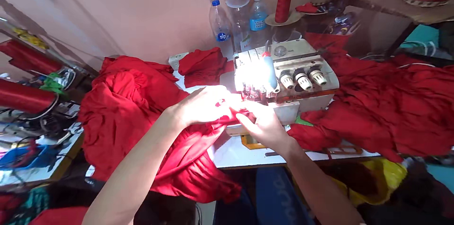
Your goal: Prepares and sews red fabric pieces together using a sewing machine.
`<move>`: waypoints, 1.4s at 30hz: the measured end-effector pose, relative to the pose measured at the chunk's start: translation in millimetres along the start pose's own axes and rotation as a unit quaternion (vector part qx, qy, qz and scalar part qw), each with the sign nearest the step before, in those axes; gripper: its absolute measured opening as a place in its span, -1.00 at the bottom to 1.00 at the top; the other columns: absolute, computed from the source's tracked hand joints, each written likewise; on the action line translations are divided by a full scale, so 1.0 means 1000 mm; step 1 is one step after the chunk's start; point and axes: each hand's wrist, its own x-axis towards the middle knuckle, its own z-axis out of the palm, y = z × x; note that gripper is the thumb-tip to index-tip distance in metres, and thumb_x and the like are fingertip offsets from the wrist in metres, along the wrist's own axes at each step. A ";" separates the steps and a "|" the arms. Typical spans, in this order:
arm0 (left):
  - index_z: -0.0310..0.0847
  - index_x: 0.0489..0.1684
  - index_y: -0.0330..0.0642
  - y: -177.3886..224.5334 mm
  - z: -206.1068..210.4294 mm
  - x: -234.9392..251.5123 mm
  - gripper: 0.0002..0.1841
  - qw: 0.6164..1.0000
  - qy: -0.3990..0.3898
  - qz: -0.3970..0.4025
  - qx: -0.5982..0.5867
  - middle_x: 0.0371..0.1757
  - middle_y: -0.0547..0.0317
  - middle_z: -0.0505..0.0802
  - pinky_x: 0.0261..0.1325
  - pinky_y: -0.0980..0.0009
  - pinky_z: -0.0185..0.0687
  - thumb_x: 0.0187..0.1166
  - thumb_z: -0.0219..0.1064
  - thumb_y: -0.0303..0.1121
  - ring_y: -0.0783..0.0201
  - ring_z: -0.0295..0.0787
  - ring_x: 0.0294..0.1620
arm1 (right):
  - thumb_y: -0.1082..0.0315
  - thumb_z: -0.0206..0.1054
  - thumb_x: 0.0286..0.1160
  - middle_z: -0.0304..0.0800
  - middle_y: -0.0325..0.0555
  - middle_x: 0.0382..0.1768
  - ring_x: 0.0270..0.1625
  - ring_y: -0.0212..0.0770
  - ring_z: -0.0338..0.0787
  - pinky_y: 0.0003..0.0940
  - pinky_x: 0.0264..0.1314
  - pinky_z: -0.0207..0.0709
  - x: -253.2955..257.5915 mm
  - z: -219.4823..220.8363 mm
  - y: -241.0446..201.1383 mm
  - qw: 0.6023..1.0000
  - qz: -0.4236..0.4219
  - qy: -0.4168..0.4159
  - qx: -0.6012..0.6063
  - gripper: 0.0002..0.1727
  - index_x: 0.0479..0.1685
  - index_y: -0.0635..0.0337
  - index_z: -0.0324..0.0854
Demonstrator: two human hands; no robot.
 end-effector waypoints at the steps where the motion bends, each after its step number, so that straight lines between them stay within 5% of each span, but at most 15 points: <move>1: 0.83 -0.12 -0.12 0.002 -0.001 -0.001 -0.82 1.000 0.019 0.002 -0.005 -0.13 0.19 0.84 0.08 0.23 0.71 0.55 0.36 -0.27 0.30 0.79 -0.05 | 0.28 0.29 0.52 0.80 -0.12 -0.37 -0.44 -0.39 0.65 -0.42 -0.30 0.59 0.003 0.004 -0.002 0.999 -0.023 0.023 0.004 -0.74 -0.14 0.26 0.83; 4: 0.83 -0.07 -0.11 0.007 -0.002 -0.004 -0.82 0.999 0.047 -0.013 -0.013 -0.10 0.21 0.87 0.06 0.21 0.71 0.59 0.36 -0.28 0.31 0.81 -0.05 | 0.27 0.33 0.52 0.77 -0.14 -0.43 -0.46 -0.34 0.65 -0.37 -0.39 0.55 0.002 0.009 0.003 0.995 -0.052 0.072 -0.035 -0.77 -0.30 0.21 0.83; 7: 0.82 -0.05 -0.13 0.004 0.003 -0.004 -0.81 0.998 0.056 -0.026 -0.005 -0.06 0.17 0.86 0.12 0.15 0.70 0.63 0.31 -0.29 0.26 0.81 0.00 | 0.23 0.34 0.53 0.86 -0.10 -0.26 -0.31 -0.22 0.82 -0.21 -0.28 0.69 -0.007 0.003 0.017 0.992 -0.014 0.074 -0.102 -0.76 -0.24 0.13 0.90; 12: 0.85 -0.18 -0.23 0.007 0.014 0.002 -0.81 0.988 0.110 0.080 0.069 -0.17 0.05 0.85 -0.02 0.18 0.73 0.56 0.30 -0.39 0.14 0.83 -0.08 | 0.26 0.43 0.46 0.71 -0.16 -0.19 -0.34 -0.60 0.55 -0.74 -0.28 0.45 -0.002 -0.003 0.008 0.999 -0.005 0.045 0.025 -0.79 -0.35 0.22 0.84; 14: 0.85 -0.24 -0.23 0.008 0.019 0.006 -0.86 0.978 0.142 0.125 0.091 -0.19 0.02 0.87 -0.05 0.21 0.74 0.48 0.35 -0.43 0.11 0.85 -0.10 | 0.30 0.44 0.43 0.70 -0.14 -0.14 -0.30 -0.61 0.56 -0.78 -0.25 0.46 0.004 -0.003 0.007 0.997 -0.029 0.040 0.065 -0.82 -0.39 0.25 0.79; 16: 0.85 -0.23 -0.25 0.011 0.021 0.008 -0.87 0.978 0.143 0.110 0.104 -0.16 -0.02 0.87 -0.07 0.19 0.76 0.45 0.38 -0.45 0.06 0.85 -0.08 | 0.22 0.38 0.48 0.76 -0.08 -0.03 -0.36 -0.47 0.62 -0.58 -0.34 0.54 0.002 -0.005 0.013 0.997 -0.050 0.039 -0.038 -0.77 -0.28 0.16 0.89; 18: 0.85 -0.20 -0.23 0.013 0.019 0.008 -0.87 0.982 0.123 0.084 0.113 -0.15 0.00 0.87 -0.05 0.20 0.76 0.45 0.41 -0.40 0.08 0.85 -0.06 | 0.16 0.32 0.51 0.85 0.02 0.04 -0.43 -0.14 0.79 -0.15 -0.46 0.61 -0.003 -0.007 0.018 0.980 -0.062 0.050 -0.180 -0.72 -0.25 0.07 0.94; 20: 0.84 -0.19 -0.22 0.015 0.018 0.007 -0.86 0.985 0.118 0.065 0.105 -0.15 0.00 0.85 -0.09 0.19 0.74 0.47 0.43 -0.37 0.09 0.83 -0.08 | 0.18 0.34 0.50 0.86 0.09 0.00 -0.46 0.00 0.80 0.00 -0.50 0.61 -0.005 -0.007 0.019 0.973 -0.053 0.058 -0.215 -0.72 -0.31 0.11 0.92; 24: 0.84 -0.18 -0.21 0.015 0.017 0.006 -0.82 0.989 0.122 0.054 0.062 -0.11 0.03 0.86 -0.07 0.14 0.74 0.54 0.33 -0.34 0.12 0.84 -0.06 | 0.20 0.32 0.54 0.87 -0.12 -0.08 -0.41 -0.32 0.72 -0.31 -0.41 0.60 -0.002 -0.010 0.022 0.992 -0.056 0.015 -0.109 -0.73 -0.29 0.12 0.90; 28: 0.83 -0.03 -0.14 0.013 0.009 0.003 -0.79 0.994 0.079 -0.014 -0.078 0.00 0.23 0.87 0.18 0.38 0.69 0.68 0.24 -0.38 0.43 0.79 0.04 | 0.22 0.34 0.52 0.90 -0.13 -0.20 -0.26 -0.29 0.83 -0.27 -0.21 0.69 -0.002 -0.020 0.030 0.996 -0.023 -0.005 -0.088 -0.74 -0.34 0.17 0.88; 31: 0.82 0.05 -0.19 0.012 0.010 0.003 -0.78 0.992 0.084 -0.019 -0.088 0.04 0.14 0.89 0.22 0.27 0.70 0.65 0.27 -0.39 0.33 0.82 0.08 | 0.31 0.41 0.46 0.91 -0.10 -0.21 -0.18 -0.45 0.83 -0.57 -0.07 0.68 -0.001 -0.022 0.030 0.999 -0.022 0.006 -0.034 -0.80 -0.32 0.23 0.89; 35: 0.82 0.08 -0.17 0.014 0.006 0.003 -0.78 0.994 0.074 -0.038 -0.070 0.10 0.13 0.89 0.28 0.21 0.69 0.66 0.28 -0.37 0.29 0.82 0.13 | 0.30 0.48 0.38 0.82 -0.25 -0.32 -0.41 -0.66 0.57 -0.75 -0.32 0.44 0.002 -0.023 0.032 0.999 0.020 -0.001 0.026 -0.85 -0.35 0.19 0.85; 42: 0.80 -0.06 -0.17 0.016 0.009 0.006 -0.82 0.994 0.075 0.009 -0.082 -0.17 0.25 0.86 0.00 0.45 0.67 0.60 0.30 -0.36 0.47 0.77 -0.12 | 0.37 0.44 0.44 0.76 -0.35 -0.44 -0.55 -0.73 0.53 -0.82 -0.47 0.47 0.008 -0.025 0.025 0.989 0.025 -0.037 0.142 -0.87 -0.29 0.26 0.82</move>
